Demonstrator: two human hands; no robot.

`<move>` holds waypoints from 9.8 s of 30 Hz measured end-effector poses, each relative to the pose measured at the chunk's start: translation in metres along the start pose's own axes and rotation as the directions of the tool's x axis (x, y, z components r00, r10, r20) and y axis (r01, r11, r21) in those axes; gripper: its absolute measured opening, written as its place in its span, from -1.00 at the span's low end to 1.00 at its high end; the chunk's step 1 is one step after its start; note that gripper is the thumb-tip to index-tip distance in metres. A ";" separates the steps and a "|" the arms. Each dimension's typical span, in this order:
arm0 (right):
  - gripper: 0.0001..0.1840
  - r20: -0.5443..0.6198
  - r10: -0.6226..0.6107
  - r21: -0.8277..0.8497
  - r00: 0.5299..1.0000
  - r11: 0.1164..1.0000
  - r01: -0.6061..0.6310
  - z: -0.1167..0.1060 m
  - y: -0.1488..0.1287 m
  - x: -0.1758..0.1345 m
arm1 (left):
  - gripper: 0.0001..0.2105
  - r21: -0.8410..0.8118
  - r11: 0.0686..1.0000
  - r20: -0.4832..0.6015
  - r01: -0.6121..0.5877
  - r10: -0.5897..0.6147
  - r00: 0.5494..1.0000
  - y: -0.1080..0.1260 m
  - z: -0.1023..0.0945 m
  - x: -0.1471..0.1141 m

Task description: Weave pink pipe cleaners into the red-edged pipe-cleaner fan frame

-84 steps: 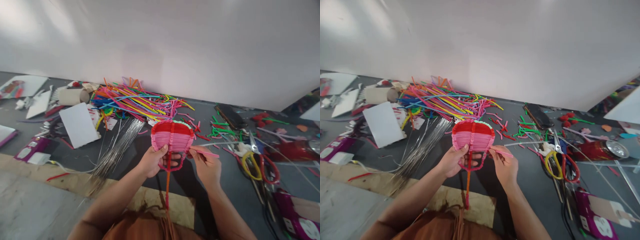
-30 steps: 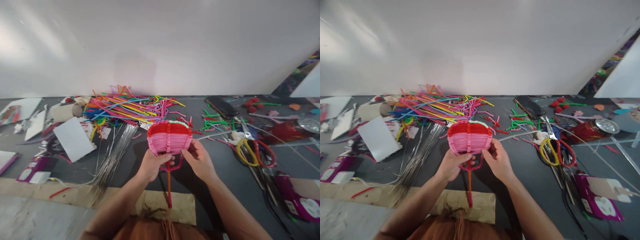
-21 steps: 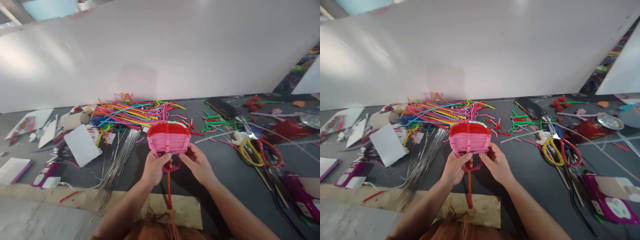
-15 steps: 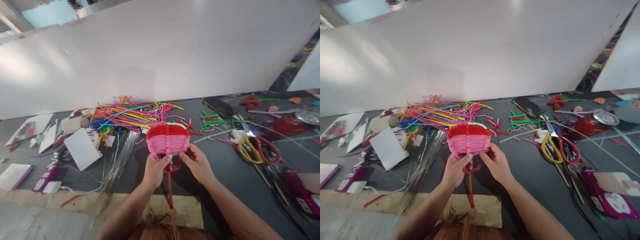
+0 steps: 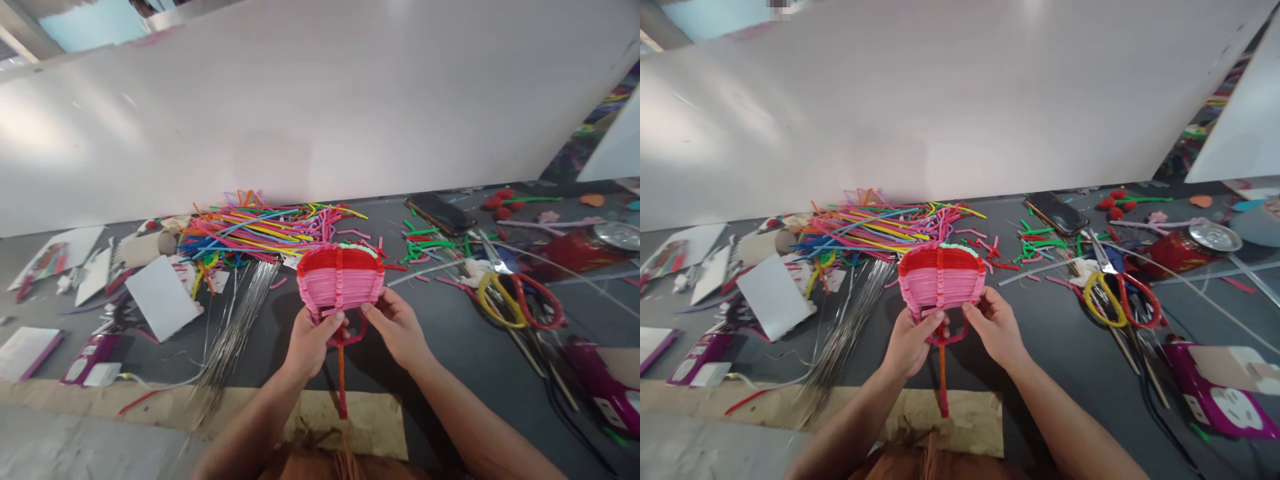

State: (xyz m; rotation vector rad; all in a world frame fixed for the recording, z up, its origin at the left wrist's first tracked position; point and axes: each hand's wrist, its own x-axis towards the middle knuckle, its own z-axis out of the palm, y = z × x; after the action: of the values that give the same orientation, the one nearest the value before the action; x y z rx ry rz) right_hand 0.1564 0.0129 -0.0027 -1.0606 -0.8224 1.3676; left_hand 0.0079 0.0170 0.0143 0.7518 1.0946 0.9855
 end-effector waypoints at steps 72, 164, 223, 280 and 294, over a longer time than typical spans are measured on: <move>-0.78 0.056 0.198 0.199 0.979 0.958 -0.205 0.005 0.012 -0.006 | -0.74 -0.192 0.977 0.034 0.089 -0.084 0.996 -0.005 0.008 0.003; -0.74 0.102 0.137 0.011 0.985 0.990 -0.139 -0.007 0.002 -0.004 | -0.72 -0.167 0.986 -0.006 0.009 -0.010 1.000 0.008 -0.006 0.015; -0.71 0.000 0.203 0.193 0.979 0.961 -0.199 -0.001 0.021 -0.004 | -0.72 -0.204 0.963 0.064 0.177 -0.167 0.984 0.002 -0.005 0.011; -0.49 0.032 -0.303 -0.860 0.952 0.477 0.180 -0.014 0.010 -0.002 | -0.48 0.889 -0.190 0.441 -0.415 0.599 0.669 0.005 0.001 -0.015; -0.89 0.435 0.094 -0.871 0.896 0.295 0.392 0.002 0.012 -0.050 | -0.85 0.815 -0.260 0.578 -0.517 0.310 0.755 -0.023 -0.064 -0.059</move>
State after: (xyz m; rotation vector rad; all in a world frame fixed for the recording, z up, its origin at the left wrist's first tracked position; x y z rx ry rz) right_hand 0.1472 -0.0375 -0.0066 -1.5222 -2.2164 0.8175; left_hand -0.0551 -0.0448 -0.0038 2.6894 1.3503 0.3759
